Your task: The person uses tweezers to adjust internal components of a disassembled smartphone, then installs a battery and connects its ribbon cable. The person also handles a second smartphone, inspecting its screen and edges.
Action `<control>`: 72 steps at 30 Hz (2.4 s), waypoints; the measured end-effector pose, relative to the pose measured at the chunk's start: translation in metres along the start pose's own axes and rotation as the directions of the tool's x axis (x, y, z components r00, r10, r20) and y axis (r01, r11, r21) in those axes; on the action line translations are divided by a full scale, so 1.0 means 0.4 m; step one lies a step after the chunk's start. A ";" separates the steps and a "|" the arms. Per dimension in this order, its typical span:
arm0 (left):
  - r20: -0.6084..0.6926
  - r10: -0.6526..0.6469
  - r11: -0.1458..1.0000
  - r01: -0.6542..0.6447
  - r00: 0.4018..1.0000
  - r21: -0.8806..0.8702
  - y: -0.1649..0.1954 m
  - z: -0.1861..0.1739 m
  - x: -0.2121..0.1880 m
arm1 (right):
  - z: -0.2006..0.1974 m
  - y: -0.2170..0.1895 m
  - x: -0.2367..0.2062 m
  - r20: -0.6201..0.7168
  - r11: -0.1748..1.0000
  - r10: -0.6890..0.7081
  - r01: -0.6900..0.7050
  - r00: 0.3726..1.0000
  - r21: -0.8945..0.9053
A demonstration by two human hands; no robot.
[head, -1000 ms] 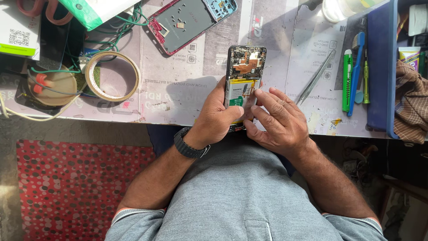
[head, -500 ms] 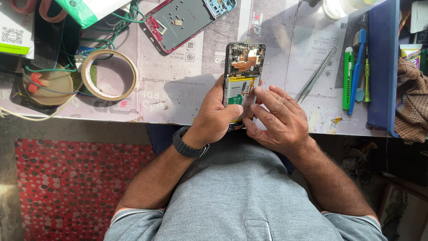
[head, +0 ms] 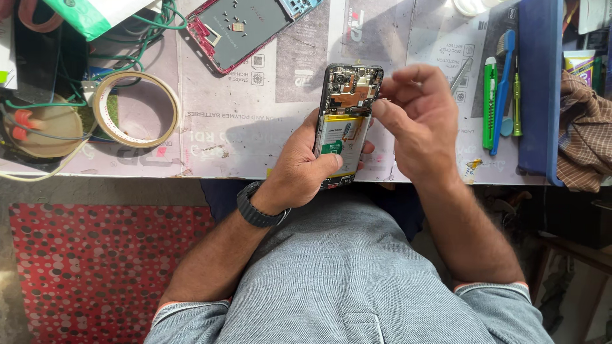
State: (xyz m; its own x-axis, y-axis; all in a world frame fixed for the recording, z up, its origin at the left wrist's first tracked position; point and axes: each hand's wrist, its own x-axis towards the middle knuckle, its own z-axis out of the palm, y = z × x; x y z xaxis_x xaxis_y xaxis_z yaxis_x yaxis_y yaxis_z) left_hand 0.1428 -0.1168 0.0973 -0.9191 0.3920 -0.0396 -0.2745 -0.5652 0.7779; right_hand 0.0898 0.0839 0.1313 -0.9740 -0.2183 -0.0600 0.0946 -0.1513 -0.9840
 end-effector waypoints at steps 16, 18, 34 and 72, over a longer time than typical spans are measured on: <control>0.012 -0.010 1.000 0.010 1.000 0.011 0.002 -0.005 0.007 | 0.024 0.001 0.041 0.085 0.983 0.110 -0.121 0.990 0.140; 0.004 -0.030 0.999 0.030 1.000 0.031 0.003 -0.005 0.010 | 0.023 0.001 0.045 0.091 0.984 0.108 -0.119 0.990 0.130; 0.011 -0.046 0.998 0.045 0.999 0.040 0.005 -0.002 0.013 | 0.006 -0.001 0.055 0.124 0.991 0.106 -0.114 0.987 0.062; 0.021 -0.056 0.995 0.054 0.998 0.090 0.018 -0.004 0.016 | 0.032 -0.026 0.067 0.101 0.990 0.117 -0.108 0.988 -0.092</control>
State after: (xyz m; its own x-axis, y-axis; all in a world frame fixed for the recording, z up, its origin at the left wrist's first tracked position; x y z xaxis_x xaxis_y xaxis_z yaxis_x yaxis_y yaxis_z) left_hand 0.1346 -0.1196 0.1016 -0.8960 0.4385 -0.0697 -0.2973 -0.4758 0.8278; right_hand 0.0652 0.0674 0.1422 -0.9305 -0.3308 -0.1572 0.1793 -0.0373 -0.9831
